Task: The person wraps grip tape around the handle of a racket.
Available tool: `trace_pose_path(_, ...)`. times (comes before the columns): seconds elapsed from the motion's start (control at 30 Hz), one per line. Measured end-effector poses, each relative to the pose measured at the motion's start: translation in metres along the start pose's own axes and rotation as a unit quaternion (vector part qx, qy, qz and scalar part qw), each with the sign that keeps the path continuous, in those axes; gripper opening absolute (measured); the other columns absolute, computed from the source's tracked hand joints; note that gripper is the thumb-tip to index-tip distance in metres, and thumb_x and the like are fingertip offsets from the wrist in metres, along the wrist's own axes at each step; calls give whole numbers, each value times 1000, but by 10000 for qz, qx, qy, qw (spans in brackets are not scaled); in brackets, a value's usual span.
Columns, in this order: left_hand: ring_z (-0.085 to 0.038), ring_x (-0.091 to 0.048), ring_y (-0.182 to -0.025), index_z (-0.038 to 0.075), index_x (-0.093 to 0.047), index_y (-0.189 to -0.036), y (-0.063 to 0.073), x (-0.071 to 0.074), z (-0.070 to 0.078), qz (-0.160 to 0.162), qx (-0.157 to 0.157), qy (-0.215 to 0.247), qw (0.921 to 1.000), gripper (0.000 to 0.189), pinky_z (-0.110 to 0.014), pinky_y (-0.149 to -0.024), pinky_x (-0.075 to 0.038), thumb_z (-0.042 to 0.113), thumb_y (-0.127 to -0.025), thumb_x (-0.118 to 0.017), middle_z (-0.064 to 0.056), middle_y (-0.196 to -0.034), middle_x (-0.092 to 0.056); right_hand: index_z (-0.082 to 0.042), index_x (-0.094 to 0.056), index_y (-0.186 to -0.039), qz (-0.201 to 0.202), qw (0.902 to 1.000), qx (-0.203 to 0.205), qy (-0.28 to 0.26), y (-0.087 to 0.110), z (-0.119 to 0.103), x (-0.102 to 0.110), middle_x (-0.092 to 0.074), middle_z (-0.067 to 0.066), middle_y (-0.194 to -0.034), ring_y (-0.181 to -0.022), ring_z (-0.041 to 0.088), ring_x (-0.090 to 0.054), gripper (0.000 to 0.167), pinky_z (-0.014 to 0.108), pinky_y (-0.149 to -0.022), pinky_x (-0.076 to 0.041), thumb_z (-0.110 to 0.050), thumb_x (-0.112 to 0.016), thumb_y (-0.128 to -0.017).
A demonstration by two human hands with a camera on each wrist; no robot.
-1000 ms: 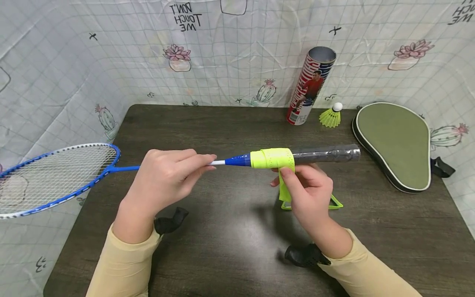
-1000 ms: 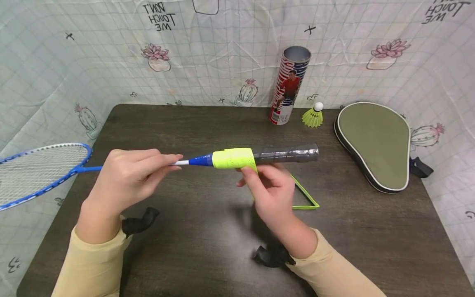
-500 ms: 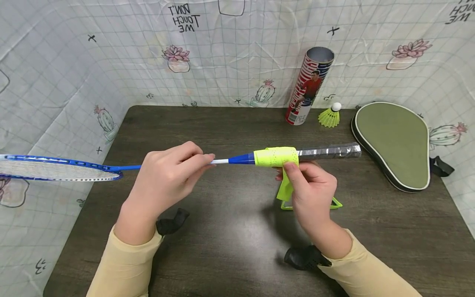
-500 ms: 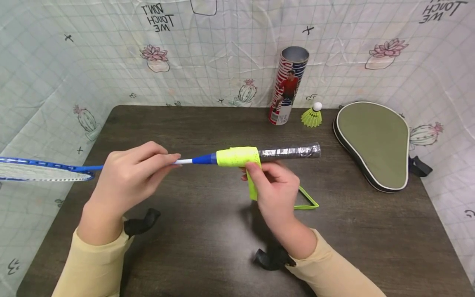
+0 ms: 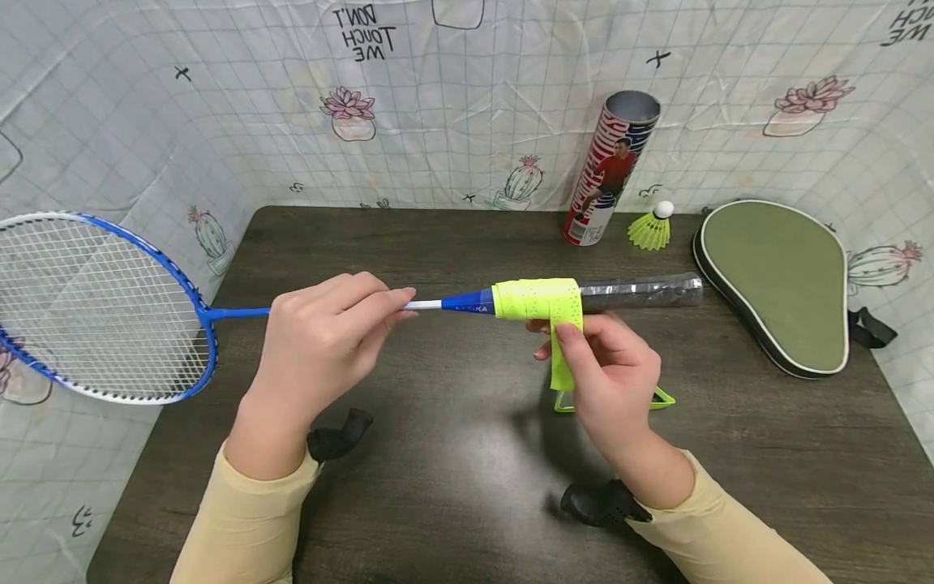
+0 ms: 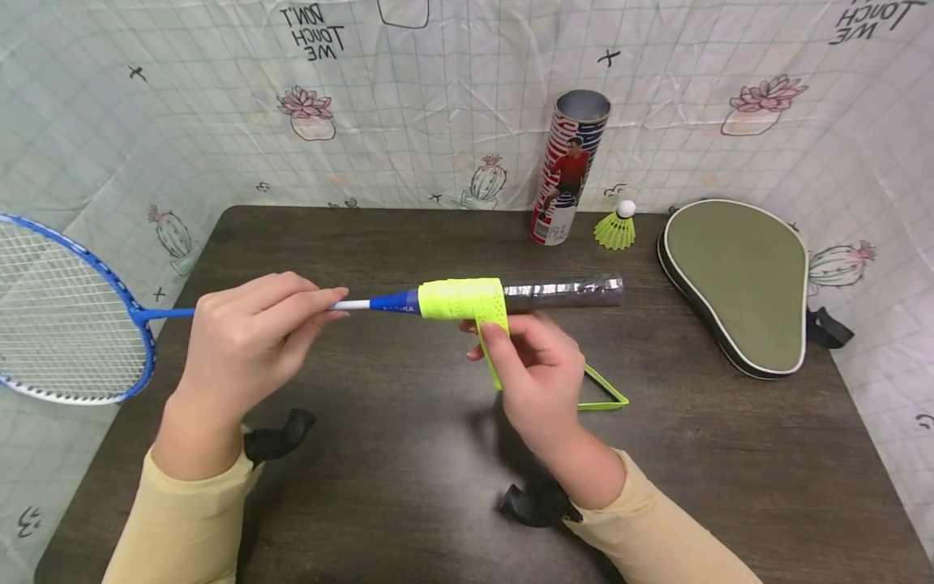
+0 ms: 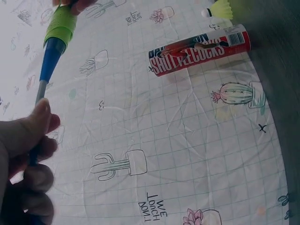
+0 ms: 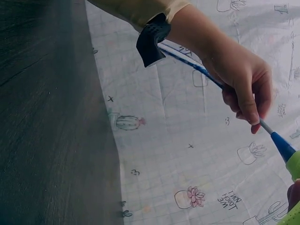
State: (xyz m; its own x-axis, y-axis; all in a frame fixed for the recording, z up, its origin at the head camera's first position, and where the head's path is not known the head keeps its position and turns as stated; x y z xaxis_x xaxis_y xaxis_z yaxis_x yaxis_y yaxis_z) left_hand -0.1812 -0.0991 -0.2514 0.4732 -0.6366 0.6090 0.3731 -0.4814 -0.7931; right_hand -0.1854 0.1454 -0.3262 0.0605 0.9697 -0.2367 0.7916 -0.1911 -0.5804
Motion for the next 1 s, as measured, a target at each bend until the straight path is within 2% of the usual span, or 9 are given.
trace_pose_path(0.17, -14, -60, -55, 6, -79, -96, 2, 1, 1, 0, -151, 229, 9996, 8, -28, -45, -45, 12, -96, -74, -1, -75, -68, 20, -62, -78, 104, 9999, 42, 8, -1, 1, 2, -77, 11, -81, -66, 18, -74, 24, 27, -58, -59, 6, -68, -95)
trace_pose_path(0.23, -13, -59, -54, 6, -79, -96, 2, 1, 0, -29, -156, 258, 9995, 8, -27, -44, -44, 12, -95, -75, -2, -75, -68, 20, -62, -77, 75, 10000, -18, -13, 0, 3, 1, -76, 11, -81, -70, 19, -75, 22, 28, -58, -60, 8, -67, -95)
trace_pose_path(0.47, -11, -56, -51, 8, -80, -93, 4, 0, -4, -117, 20, 23, 9999, 5, -26, -41, -38, 11, -89, -81, 0, -74, -67, 19, -59, -84, -379, 9990, -210, -111, 2, 6, -8, -77, 12, -88, -79, 20, -76, 12, 28, -61, -60, 15, -58, -96)
trace_pose_path(0.63, -12, -55, -50, 9, -80, -92, 4, -3, -6, -148, 125, -121, 9997, 4, -27, -40, -37, 11, -89, -82, 0, -72, -67, 19, -59, -91, -711, 9962, -231, -454, 4, 5, -15, -76, 11, -85, -72, 19, -74, 12, 27, -59, -59, 11, -58, -99)
trace_pose_path(0.73, -11, -55, -49, 9, -80, -92, 4, -3, -6, -164, 134, -174, 9996, 4, -26, -40, -36, 12, -89, -81, 1, -72, -67, 18, -61, -91, -816, 9951, -324, -445, 6, 7, -16, -75, 8, -81, -65, 18, -71, 13, 26, -58, -58, 9, -59, -99)
trace_pose_path(0.87, -10, -54, -48, 10, -80, -92, 4, 0, -7, -163, 155, -116, 9997, 6, -25, -40, -34, 13, -88, -82, 2, -71, -67, 18, -61, -88, -667, 9966, -482, -106, 4, 14, -11, -74, 6, -78, -63, 16, -70, 12, 25, -57, -58, 12, -58, -98)
trace_pose_path(1.0, -8, -52, -48, 10, -80, -92, 4, 0, -8, -220, 223, 33, 9995, 9, -24, -41, -34, 14, -86, -85, 3, -71, -67, 22, -59, -86, -381, 9976, -548, 161, 3, 19, -5, -76, 3, -81, -67, 14, -73, 15, 24, -57, -58, 12, -60, -97)
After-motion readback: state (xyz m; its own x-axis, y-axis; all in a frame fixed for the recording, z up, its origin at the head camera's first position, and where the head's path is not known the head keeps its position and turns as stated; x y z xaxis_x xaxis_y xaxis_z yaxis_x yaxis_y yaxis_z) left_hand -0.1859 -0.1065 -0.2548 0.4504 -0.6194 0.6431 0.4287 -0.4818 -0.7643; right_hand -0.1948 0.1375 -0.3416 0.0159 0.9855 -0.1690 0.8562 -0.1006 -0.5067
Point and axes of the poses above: each hand's wrist, its own y-axis away from the middle knuckle, its own x-axis out of the back of the hand, z = x × y, the point moved 10 cm from there along -y, towards the middle knuckle
